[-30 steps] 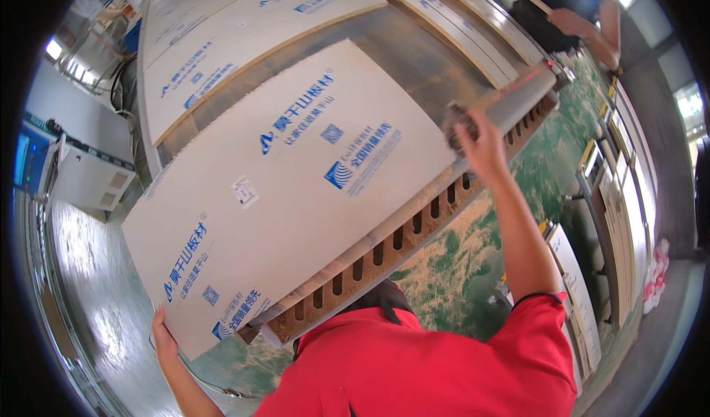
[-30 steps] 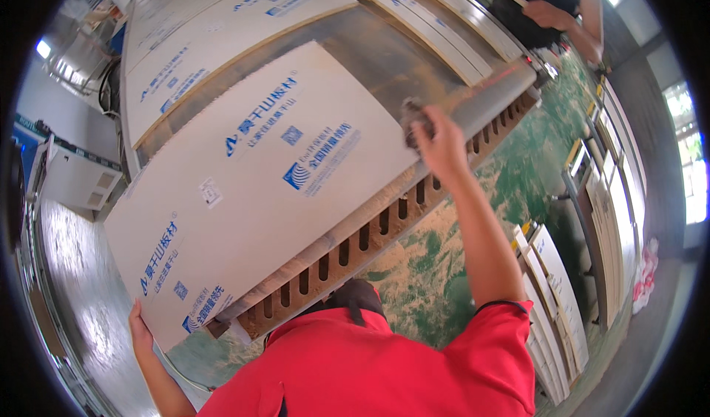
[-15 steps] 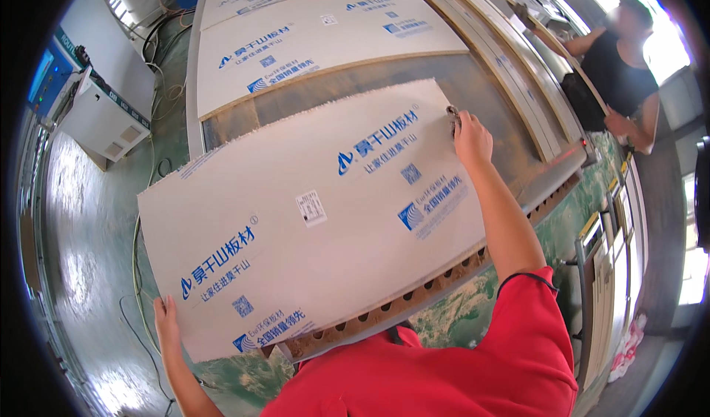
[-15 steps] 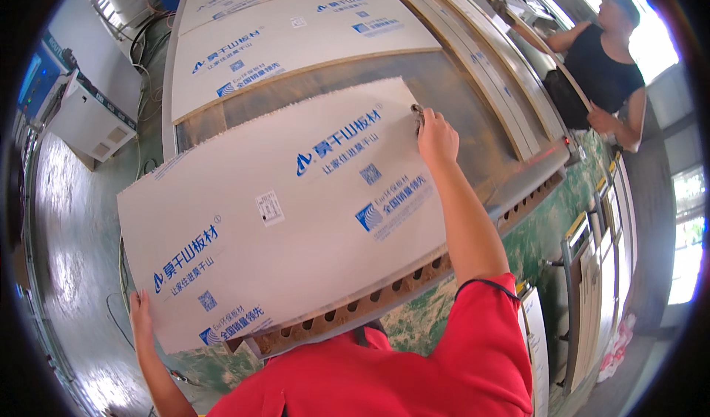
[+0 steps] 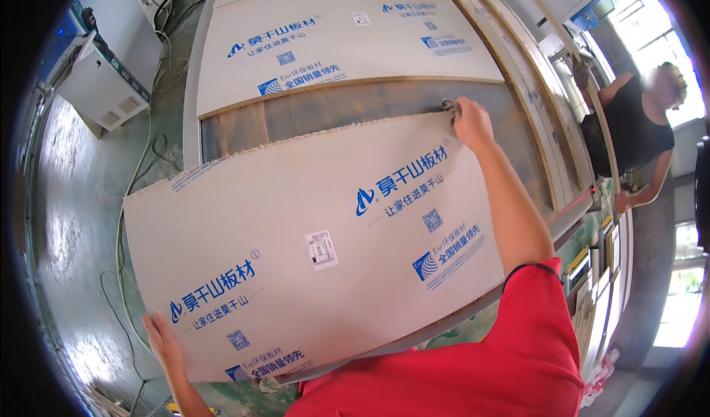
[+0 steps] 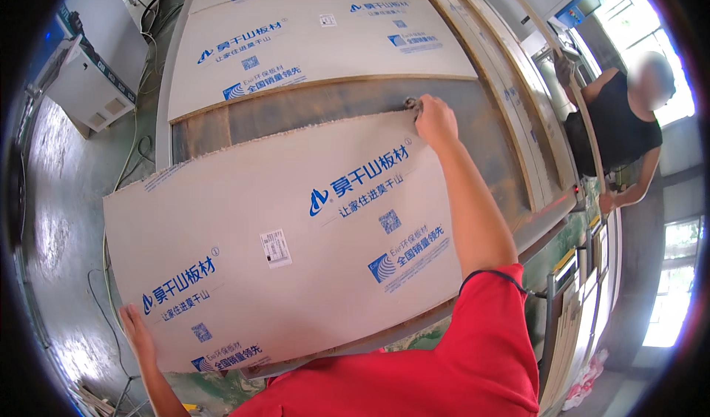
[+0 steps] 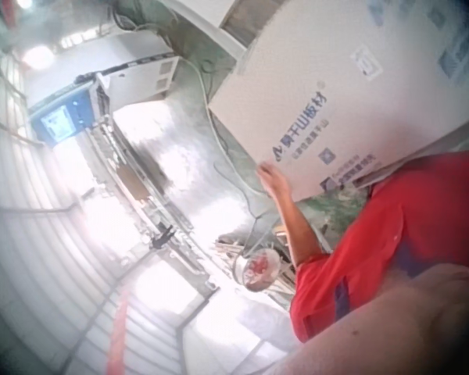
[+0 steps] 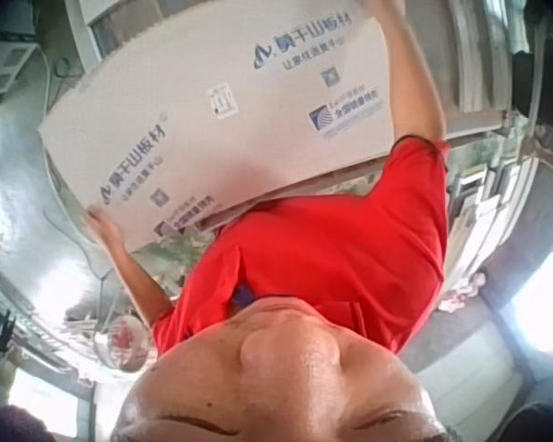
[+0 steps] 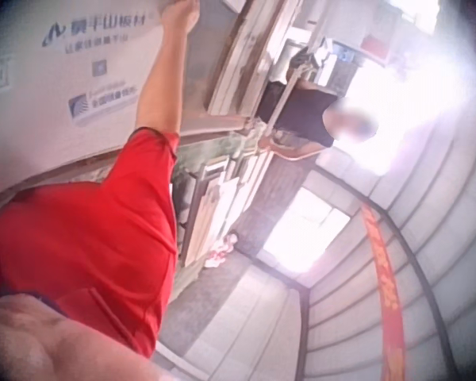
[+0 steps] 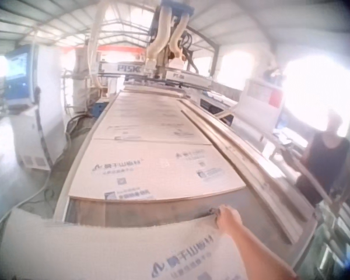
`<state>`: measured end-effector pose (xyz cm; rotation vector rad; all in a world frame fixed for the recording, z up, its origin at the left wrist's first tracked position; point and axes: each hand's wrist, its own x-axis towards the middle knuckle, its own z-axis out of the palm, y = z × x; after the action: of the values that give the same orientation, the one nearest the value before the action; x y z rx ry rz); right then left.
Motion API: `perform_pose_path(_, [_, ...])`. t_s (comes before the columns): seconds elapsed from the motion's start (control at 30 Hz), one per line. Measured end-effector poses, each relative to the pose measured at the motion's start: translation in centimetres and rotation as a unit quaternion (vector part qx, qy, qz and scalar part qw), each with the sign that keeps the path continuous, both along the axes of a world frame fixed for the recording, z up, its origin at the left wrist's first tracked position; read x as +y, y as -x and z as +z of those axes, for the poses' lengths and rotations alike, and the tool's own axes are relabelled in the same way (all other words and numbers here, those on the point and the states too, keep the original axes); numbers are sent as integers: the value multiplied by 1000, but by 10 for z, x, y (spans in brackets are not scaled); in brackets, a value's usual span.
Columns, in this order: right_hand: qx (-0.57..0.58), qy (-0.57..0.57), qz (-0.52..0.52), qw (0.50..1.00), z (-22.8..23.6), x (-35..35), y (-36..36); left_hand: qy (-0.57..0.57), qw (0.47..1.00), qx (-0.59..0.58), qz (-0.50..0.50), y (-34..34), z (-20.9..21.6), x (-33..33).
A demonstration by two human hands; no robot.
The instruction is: The person wipes the edges and surfaces of wooden boards with a cloth before placing them onto a conveyor belt.
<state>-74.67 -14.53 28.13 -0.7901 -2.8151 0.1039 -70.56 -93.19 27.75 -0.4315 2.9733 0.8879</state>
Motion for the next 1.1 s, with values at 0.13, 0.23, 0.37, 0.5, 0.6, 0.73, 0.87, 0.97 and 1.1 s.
perform_pose_path(0.13, [11, 36, 47, 998, 5, -40, 8, 5, 999, 43, 16, -2, -4, 8])
perform_pose_path(0.23, [-22, 106, 72, 991, 12, -113, 29, 0, 1000, 27, 12, -3, -3, 5])
perform_pose_path(0.37, [-77, 198, 138, 967, 30, -244, 74, -52, 999, 5, -15, 2, 8, 8])
perform_pose_path(0.5, [-55, 158, 191, 967, 33, -319, 94, -44, 999, 7, -22, 3, 2, 2])
perform_pose_path(0.6, [-28, 148, 192, 970, 31, -319, 89, -28, 999, -5, -34, 4, 13, 8])
perform_pose_path(0.73, [-48, 53, 210, 975, 33, -277, 71, -44, 998, -8, -50, 4, 20, 17])
perform_pose_path(0.87, [-94, -31, 262, 960, 44, -246, 54, 10, 999, 38, -32, 3, -8, -4])
perform_pose_path(0.97, [-85, -77, 284, 952, 45, -241, 47, 17, 999, 36, -12, 3, 2, 10])
perform_pose_path(1.1, [-90, -86, 288, 950, 38, -219, 45, 14, 999, 32, -13, 2, 8, 16])
